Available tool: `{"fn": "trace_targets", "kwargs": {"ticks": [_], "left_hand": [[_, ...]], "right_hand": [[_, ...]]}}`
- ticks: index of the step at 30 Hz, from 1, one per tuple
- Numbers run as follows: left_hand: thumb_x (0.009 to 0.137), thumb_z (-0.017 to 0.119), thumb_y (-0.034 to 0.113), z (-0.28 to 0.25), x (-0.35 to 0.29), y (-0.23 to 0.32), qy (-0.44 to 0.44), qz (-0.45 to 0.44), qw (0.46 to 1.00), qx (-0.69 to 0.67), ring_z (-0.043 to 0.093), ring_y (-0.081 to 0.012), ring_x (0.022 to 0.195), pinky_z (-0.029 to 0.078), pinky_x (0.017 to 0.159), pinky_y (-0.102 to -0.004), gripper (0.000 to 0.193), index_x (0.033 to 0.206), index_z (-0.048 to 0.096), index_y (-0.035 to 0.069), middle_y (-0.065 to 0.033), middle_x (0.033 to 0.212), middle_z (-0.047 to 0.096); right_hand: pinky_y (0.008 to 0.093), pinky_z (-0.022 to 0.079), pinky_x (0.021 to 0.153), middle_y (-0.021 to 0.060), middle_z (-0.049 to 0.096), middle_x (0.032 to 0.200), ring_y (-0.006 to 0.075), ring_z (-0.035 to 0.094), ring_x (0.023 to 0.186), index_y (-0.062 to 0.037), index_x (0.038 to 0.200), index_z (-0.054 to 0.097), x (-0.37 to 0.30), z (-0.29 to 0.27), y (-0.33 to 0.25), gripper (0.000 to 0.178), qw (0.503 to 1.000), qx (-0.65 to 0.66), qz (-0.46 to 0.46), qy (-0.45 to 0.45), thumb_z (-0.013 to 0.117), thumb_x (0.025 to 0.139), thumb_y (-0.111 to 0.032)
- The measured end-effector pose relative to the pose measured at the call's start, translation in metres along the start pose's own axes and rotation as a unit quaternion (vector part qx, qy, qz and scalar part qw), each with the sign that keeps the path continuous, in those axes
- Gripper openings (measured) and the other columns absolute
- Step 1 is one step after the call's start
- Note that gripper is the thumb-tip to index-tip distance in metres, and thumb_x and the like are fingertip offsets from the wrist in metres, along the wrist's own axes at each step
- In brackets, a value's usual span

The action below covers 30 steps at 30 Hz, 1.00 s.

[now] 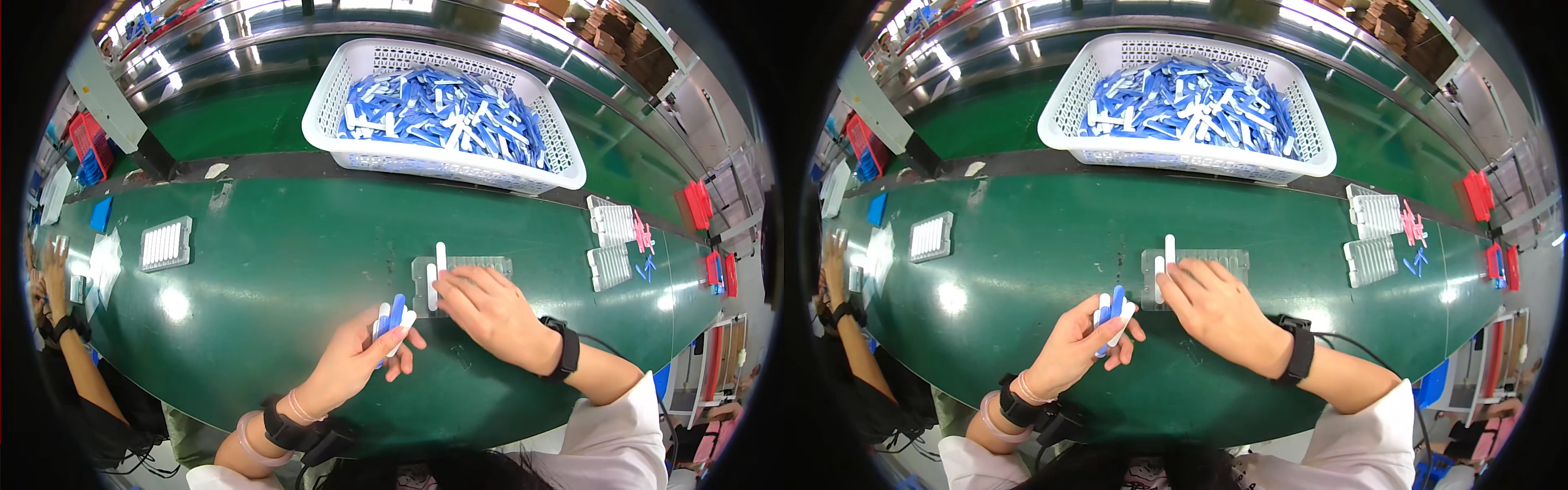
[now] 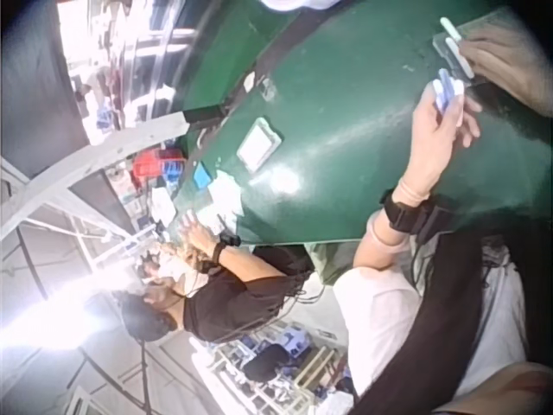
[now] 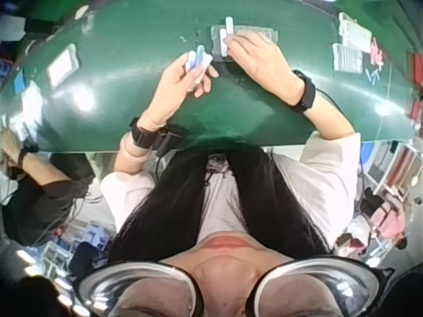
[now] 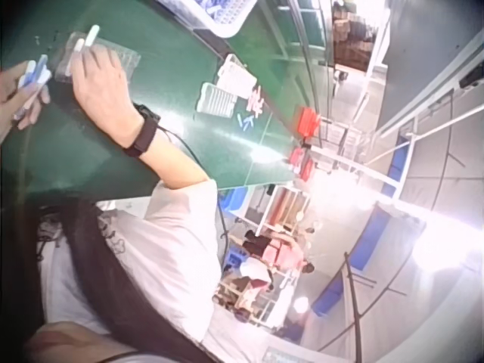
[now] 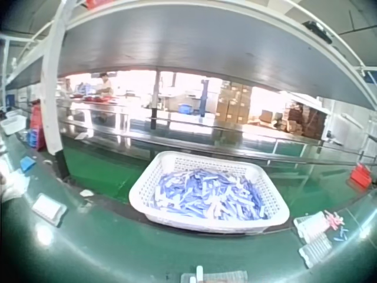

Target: Sorting and arranging manufactured plastic components into clear trays on an industrial conveyor workbench.

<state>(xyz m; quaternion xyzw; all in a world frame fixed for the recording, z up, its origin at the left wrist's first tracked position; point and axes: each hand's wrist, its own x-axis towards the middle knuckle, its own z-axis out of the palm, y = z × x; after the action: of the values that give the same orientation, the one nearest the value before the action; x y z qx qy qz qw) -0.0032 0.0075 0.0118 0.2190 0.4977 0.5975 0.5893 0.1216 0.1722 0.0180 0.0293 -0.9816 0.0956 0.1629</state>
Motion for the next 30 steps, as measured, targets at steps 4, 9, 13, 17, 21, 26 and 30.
{"fn": "trace_targets", "kwargs": {"ticks": [4,9,13,17,21,26,30], "left_hand": [[0.090,0.041,0.010,0.001,0.001,-0.001,-0.016,0.027,0.999,0.009,0.053,-0.0112,0.064,0.040,0.051,-0.0204,0.021,0.105,0.046,-0.003,-0.0117,0.086,0.057],[0.090,0.042,0.010,0.000,-0.003,0.002,-0.084,-0.008,0.995,0.043,0.054,-0.0119,0.063,0.041,0.050,-0.0209,0.020,0.103,0.047,-0.003,-0.0123,0.086,0.058],[0.089,0.044,0.009,0.000,-0.002,0.007,-0.111,-0.041,0.993,0.011,0.056,-0.0137,0.061,0.042,0.048,-0.0225,0.017,0.100,0.048,-0.004,-0.0131,0.085,0.058],[0.089,0.044,0.010,-0.001,-0.003,0.006,-0.100,-0.056,0.993,-0.002,0.056,-0.0149,0.058,0.042,0.046,-0.0231,0.018,0.100,0.048,-0.004,-0.0134,0.085,0.058],[0.090,0.040,0.010,0.000,-0.001,0.001,-0.081,-0.030,0.996,0.008,0.057,-0.0156,0.067,0.044,0.053,-0.0239,0.019,0.104,0.044,-0.003,-0.0147,0.092,0.057],[0.091,0.037,0.009,-0.002,-0.001,0.000,-0.083,0.008,0.997,0.007,0.056,-0.0154,0.076,0.045,0.061,-0.0253,0.021,0.109,0.041,-0.002,-0.0150,0.100,0.055],[0.091,0.037,0.008,-0.003,0.000,-0.002,-0.076,0.017,0.997,0.019,0.056,-0.0155,0.075,0.045,0.062,-0.0250,0.024,0.113,0.040,-0.002,-0.0147,0.100,0.055]], "right_hand": [[0.0319,0.045,0.074,0.0099,0.056,0.093,0.0224,0.053,0.089,-0.0012,0.101,0.053,-0.008,-0.015,-0.015,0.027,0.998,0.044,0.044,-0.028,0.058,0.074,-0.005],[0.0268,0.045,0.074,0.0079,0.057,0.092,0.0164,0.055,0.086,-0.0021,0.106,0.054,0.008,-0.015,-0.013,0.029,0.798,0.540,0.265,-0.043,0.061,0.078,-0.006],[0.0259,0.048,0.070,0.0089,0.059,0.089,0.0144,0.058,0.079,0.0036,0.095,0.059,0.007,-0.006,0.001,0.018,0.718,0.663,0.210,-0.034,0.061,0.078,-0.003],[0.0238,0.049,0.059,0.0100,0.061,0.073,0.0142,0.061,0.066,0.0032,0.080,0.057,0.022,-0.029,0.036,0.011,0.726,0.556,0.403,-0.016,0.064,0.075,-0.004],[0.0207,0.048,0.060,0.0071,0.061,0.070,0.0106,0.059,0.065,0.0051,0.080,0.056,0.030,-0.013,0.058,0.017,0.849,0.392,0.350,-0.063,0.067,0.071,-0.004],[0.0271,0.043,0.064,0.0097,0.051,0.080,0.0153,0.053,0.074,-0.0031,0.097,0.057,0.024,-0.008,0.049,0.033,0.968,0.161,0.184,-0.063,0.070,0.069,-0.015],[0.0234,0.044,0.059,0.0069,0.054,0.082,0.0100,0.053,0.069,0.0001,0.099,0.056,0.022,-0.018,0.020,0.037,0.799,0.502,0.315,-0.104,0.071,0.071,-0.017]]}}
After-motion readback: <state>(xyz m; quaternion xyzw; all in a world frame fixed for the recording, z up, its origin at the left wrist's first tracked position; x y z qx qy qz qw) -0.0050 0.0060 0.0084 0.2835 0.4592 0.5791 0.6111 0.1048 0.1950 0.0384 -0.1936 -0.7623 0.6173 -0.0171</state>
